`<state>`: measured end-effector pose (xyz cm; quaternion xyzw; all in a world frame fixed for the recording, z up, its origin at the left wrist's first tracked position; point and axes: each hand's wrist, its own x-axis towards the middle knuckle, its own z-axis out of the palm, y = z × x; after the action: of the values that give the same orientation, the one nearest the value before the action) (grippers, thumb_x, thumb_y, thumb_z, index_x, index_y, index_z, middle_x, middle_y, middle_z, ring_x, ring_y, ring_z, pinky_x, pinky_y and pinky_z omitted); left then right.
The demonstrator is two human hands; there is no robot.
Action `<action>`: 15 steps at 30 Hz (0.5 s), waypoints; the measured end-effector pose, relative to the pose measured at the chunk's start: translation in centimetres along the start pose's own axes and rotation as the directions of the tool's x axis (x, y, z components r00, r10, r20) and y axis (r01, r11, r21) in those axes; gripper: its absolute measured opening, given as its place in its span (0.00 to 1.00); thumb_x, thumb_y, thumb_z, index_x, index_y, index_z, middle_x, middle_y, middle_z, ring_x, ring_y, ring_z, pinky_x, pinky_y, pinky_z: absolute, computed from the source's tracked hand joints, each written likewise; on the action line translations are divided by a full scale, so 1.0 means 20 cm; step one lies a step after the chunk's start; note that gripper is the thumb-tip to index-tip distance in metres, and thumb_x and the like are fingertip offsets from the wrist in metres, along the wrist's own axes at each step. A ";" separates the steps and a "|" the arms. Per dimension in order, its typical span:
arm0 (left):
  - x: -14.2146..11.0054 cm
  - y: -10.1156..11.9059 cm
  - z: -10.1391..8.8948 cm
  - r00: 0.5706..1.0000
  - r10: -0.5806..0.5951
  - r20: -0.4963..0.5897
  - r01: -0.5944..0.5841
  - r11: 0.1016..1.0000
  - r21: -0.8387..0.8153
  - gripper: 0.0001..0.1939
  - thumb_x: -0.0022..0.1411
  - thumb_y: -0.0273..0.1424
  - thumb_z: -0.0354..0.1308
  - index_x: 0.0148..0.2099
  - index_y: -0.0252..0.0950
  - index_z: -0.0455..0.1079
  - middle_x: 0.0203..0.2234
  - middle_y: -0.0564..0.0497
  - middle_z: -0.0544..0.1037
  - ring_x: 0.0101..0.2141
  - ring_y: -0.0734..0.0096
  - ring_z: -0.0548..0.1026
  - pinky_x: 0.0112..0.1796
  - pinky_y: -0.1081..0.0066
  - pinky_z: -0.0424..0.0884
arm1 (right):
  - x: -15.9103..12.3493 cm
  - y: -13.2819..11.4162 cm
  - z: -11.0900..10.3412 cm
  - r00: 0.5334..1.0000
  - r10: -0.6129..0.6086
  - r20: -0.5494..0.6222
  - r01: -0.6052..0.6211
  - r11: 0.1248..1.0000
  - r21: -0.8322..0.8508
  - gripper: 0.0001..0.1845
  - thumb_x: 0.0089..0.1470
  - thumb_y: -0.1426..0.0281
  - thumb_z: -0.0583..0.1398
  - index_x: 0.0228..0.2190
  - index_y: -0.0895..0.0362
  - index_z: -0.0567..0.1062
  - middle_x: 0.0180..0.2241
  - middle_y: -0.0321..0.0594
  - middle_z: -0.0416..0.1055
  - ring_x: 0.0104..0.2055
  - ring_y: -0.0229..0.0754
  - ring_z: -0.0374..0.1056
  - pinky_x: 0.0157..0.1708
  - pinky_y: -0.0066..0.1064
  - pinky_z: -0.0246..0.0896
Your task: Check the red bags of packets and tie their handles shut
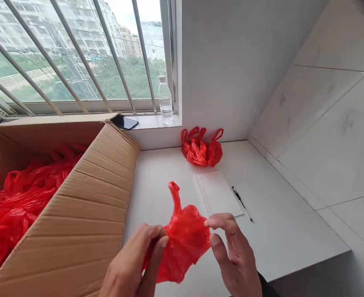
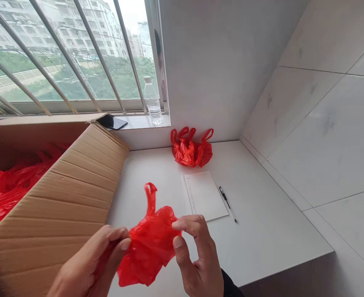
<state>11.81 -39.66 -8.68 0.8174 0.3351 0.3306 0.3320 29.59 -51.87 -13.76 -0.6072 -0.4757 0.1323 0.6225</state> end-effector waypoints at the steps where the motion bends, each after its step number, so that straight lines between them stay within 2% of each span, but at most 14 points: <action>1: -0.02 0.03 0.06 0.992 0.054 0.112 -0.055 0.998 0.006 0.08 0.68 0.36 0.56 0.35 0.43 0.70 0.25 0.54 0.72 0.23 0.72 0.70 0.24 0.73 0.69 | 0.00 0.01 -0.01 0.998 -0.012 0.065 0.015 0.999 -0.039 0.13 0.67 0.71 0.53 0.50 0.47 0.70 0.47 0.38 0.69 0.51 0.43 0.66 0.51 0.36 0.64; 3: -0.03 0.05 0.17 0.957 0.105 0.271 -0.105 0.994 -0.013 0.09 0.71 0.32 0.51 0.35 0.42 0.68 0.26 0.54 0.72 0.24 0.72 0.71 0.27 0.74 0.69 | -0.01 0.07 -0.03 0.975 0.053 0.214 -0.031 0.994 -0.107 0.12 0.66 0.72 0.54 0.48 0.48 0.70 0.46 0.37 0.70 0.50 0.44 0.65 0.50 0.38 0.63; 5: -0.04 0.02 0.27 0.948 0.075 0.309 -0.071 0.997 -0.026 0.10 0.72 0.31 0.49 0.36 0.41 0.68 0.28 0.53 0.73 0.27 0.72 0.72 0.30 0.73 0.69 | -0.03 0.14 -0.05 0.951 0.136 0.279 -0.099 0.985 -0.143 0.09 0.66 0.72 0.54 0.44 0.49 0.71 0.41 0.35 0.72 0.45 0.44 0.65 0.46 0.38 0.63; 7: -0.06 -0.03 0.32 0.937 0.009 0.348 0.010 0.999 -0.052 0.09 0.72 0.32 0.49 0.39 0.41 0.69 0.29 0.53 0.74 0.28 0.72 0.72 0.32 0.73 0.69 | -0.05 0.20 -0.08 0.945 0.188 0.266 -0.148 0.975 -0.165 0.08 0.66 0.71 0.53 0.41 0.50 0.71 0.38 0.34 0.72 0.42 0.44 0.65 0.43 0.39 0.62; 9: -0.07 -0.09 0.32 0.924 -0.103 0.368 0.156 0.981 -0.117 0.09 0.73 0.35 0.49 0.45 0.40 0.69 0.29 0.53 0.75 0.28 0.72 0.71 0.33 0.72 0.70 | -0.06 0.25 -0.09 0.946 0.214 0.243 -0.175 0.969 -0.173 0.07 0.66 0.71 0.53 0.40 0.50 0.71 0.37 0.35 0.72 0.42 0.44 0.65 0.43 0.39 0.61; 12: -0.07 -0.16 0.31 0.871 -0.311 0.380 0.415 0.880 -0.231 0.16 0.73 0.42 0.46 0.51 0.39 0.69 0.24 0.55 0.73 0.25 0.71 0.71 0.31 0.71 0.70 | -0.06 0.28 -0.11 0.944 0.250 0.216 -0.221 0.964 -0.147 0.07 0.66 0.70 0.53 0.40 0.51 0.71 0.38 0.35 0.72 0.42 0.43 0.66 0.44 0.39 0.62; 14: -0.07 -0.18 0.32 0.834 -0.351 0.426 0.475 0.849 -0.231 0.18 0.71 0.43 0.49 0.53 0.39 0.70 0.24 0.54 0.74 0.26 0.70 0.73 0.31 0.70 0.71 | -0.05 0.28 -0.11 0.943 0.264 0.205 -0.239 0.961 -0.138 0.07 0.66 0.70 0.53 0.40 0.51 0.72 0.38 0.36 0.72 0.43 0.43 0.66 0.45 0.38 0.62; 15: -0.07 -0.18 0.34 0.826 -0.329 0.457 0.460 0.863 -0.210 0.18 0.70 0.43 0.52 0.54 0.39 0.70 0.26 0.54 0.75 0.28 0.69 0.73 0.33 0.69 0.71 | -0.05 0.27 -0.10 0.941 0.268 0.205 -0.243 0.960 -0.137 0.08 0.67 0.70 0.53 0.41 0.51 0.72 0.39 0.36 0.72 0.44 0.43 0.66 0.46 0.38 0.62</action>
<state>15.09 -40.95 -15.65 0.7165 0.3660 0.1253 0.5805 32.93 -52.66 -18.62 -0.6786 -0.4660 0.2525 0.5085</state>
